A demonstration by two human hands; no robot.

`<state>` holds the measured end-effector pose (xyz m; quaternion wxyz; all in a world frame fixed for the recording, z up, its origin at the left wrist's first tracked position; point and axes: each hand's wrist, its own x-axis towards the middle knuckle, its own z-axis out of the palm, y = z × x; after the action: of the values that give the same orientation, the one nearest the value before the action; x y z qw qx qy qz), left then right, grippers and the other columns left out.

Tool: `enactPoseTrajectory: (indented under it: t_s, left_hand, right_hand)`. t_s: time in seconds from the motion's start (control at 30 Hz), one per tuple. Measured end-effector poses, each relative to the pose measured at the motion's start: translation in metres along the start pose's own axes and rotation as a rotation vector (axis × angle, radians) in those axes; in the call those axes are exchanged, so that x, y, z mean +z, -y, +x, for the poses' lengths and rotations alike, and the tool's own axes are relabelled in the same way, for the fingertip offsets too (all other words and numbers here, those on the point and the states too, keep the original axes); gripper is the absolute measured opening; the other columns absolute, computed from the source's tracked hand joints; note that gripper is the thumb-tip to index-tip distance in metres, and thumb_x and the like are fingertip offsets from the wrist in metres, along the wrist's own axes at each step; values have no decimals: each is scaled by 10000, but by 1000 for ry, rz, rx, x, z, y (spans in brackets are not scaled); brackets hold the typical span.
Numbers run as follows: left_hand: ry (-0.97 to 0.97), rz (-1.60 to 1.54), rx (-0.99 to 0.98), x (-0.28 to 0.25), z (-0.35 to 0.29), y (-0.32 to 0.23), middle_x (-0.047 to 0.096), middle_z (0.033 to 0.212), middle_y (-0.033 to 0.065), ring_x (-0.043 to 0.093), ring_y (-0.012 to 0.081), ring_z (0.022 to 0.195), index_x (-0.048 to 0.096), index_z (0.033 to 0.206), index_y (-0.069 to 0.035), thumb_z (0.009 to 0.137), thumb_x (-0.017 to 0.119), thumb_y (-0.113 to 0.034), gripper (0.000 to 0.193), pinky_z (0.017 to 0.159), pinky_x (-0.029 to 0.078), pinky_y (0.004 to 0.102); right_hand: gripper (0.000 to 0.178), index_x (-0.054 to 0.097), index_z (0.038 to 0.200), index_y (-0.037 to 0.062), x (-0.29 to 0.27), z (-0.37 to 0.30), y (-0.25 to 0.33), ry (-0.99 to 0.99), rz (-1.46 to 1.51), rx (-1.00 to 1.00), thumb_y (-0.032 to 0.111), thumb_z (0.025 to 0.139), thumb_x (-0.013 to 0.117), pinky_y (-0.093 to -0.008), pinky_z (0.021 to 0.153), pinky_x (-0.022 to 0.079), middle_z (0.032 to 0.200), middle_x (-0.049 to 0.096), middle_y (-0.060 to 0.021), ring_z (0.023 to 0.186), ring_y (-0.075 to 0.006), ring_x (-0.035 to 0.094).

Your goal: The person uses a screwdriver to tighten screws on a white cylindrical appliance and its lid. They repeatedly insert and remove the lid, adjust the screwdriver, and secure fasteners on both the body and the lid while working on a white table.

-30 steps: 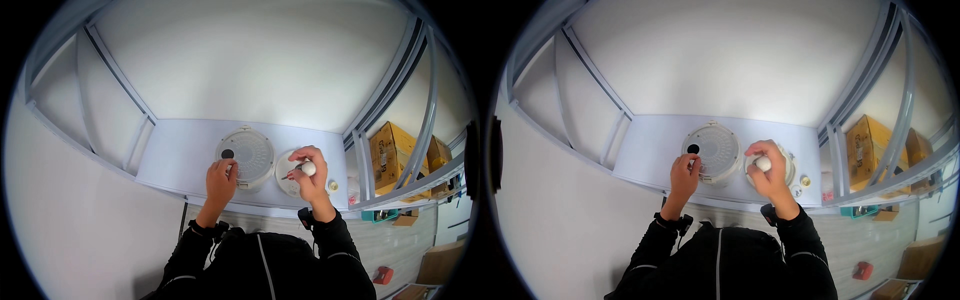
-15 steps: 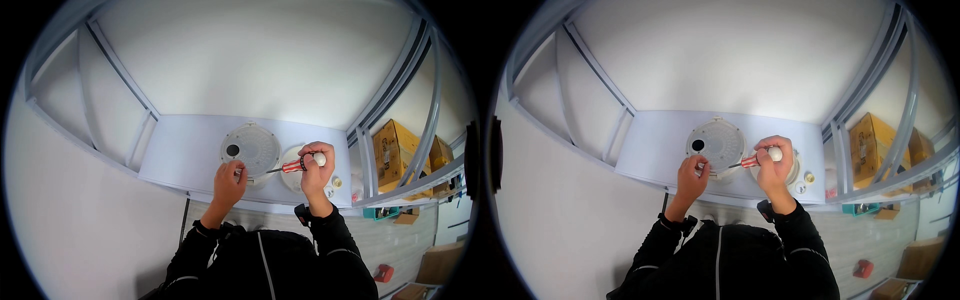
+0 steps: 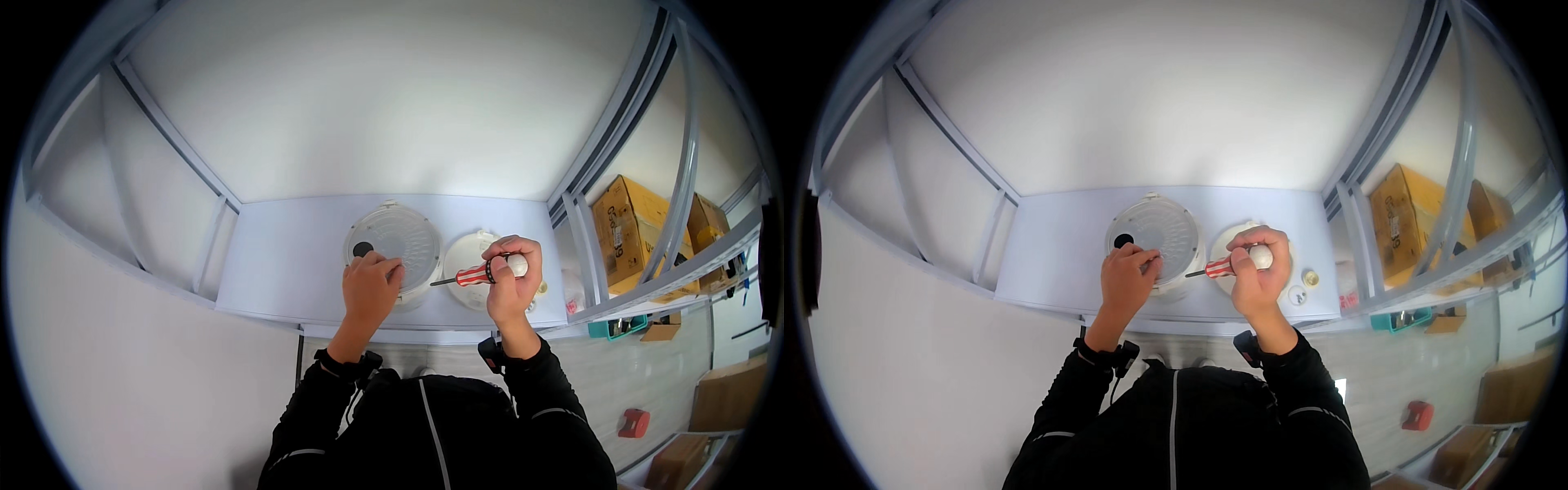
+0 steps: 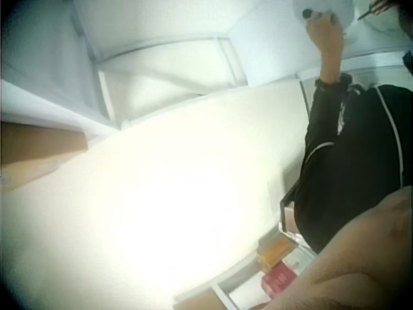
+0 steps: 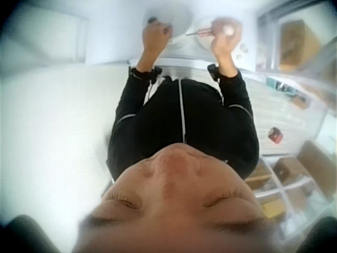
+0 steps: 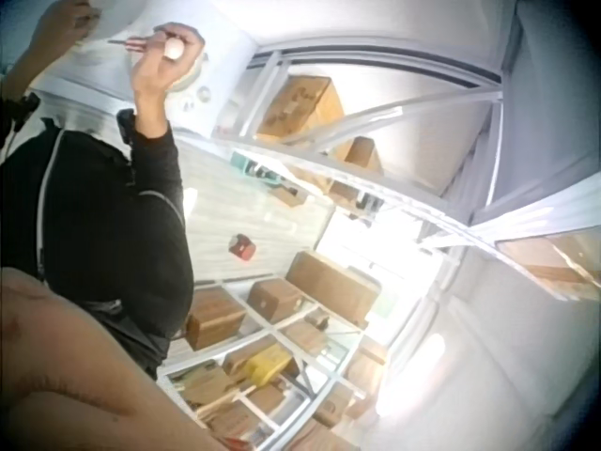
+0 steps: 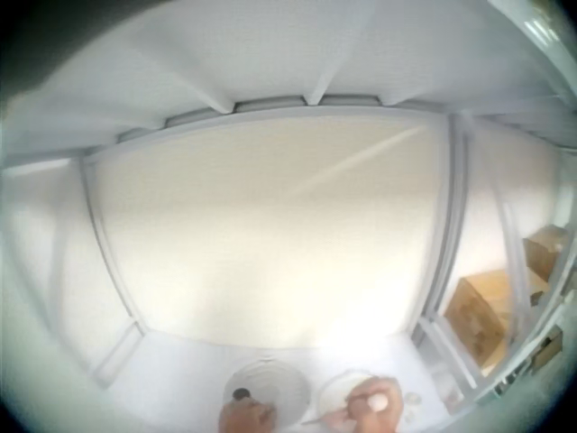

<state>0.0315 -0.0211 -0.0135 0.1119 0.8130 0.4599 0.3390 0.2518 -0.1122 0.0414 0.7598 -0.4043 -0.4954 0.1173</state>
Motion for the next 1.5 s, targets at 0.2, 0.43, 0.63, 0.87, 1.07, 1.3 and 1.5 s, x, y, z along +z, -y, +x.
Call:
enactPoseTrajectory:
  t_s: [0.2,0.43,0.63,0.87,1.07,1.3,1.5]
  left_hand:
    - [27,13,51,4,4,0,751,930,30,672,287,872,840,1002,-115,943,766,-219,141,842,515,435]
    - [-57,-264,150,-3,-10,4,776,917,91,699,313,844,796,1022,-56,954,757,-113,97,792,546,427]
    - [-121,-369,172,-11,-20,-6,792,939,97,714,299,847,806,1020,-43,909,798,-47,111,779,568,397]
    - [-108,-408,80,-17,-28,-9,789,889,87,712,278,804,813,1015,-39,882,830,-41,134,751,569,376]
    - [-116,-382,127,-18,-29,-9,796,893,88,718,273,807,815,1013,-32,861,843,-34,155,766,572,378]
    - [-129,-366,204,-17,-29,-7,803,913,85,728,262,837,816,1010,-33,853,844,-34,160,780,569,376]
    - [-85,-314,266,-20,-28,-4,789,885,76,721,260,825,812,1010,-37,848,839,-35,165,783,561,382]
  right_hand:
    - [196,532,1139,14,-5,-2,8,-20,22,-4,-16,956,595,-300,731,516,999,691,-143,786,-139,596]
    - [193,513,1185,23,-5,2,11,-51,31,-21,24,1012,599,-313,777,535,1013,693,-151,874,-163,630]
    - [198,500,1176,46,7,-2,10,-23,26,6,136,1044,617,-349,846,515,992,673,-154,914,-213,632]
    - [212,499,1172,55,17,-4,10,36,47,-28,172,1060,635,-349,845,515,986,678,-147,909,-210,638]
    - [173,502,1169,52,21,-6,9,68,44,-20,113,1050,611,-355,842,520,988,680,-148,904,-211,640]
    - [209,511,1205,21,12,-5,9,113,40,19,40,1030,624,-332,833,536,1054,675,-149,928,-174,640]
    - [433,404,1348,31,13,5,15,253,79,126,133,1037,688,-321,875,512,1175,598,-133,1011,-159,585]
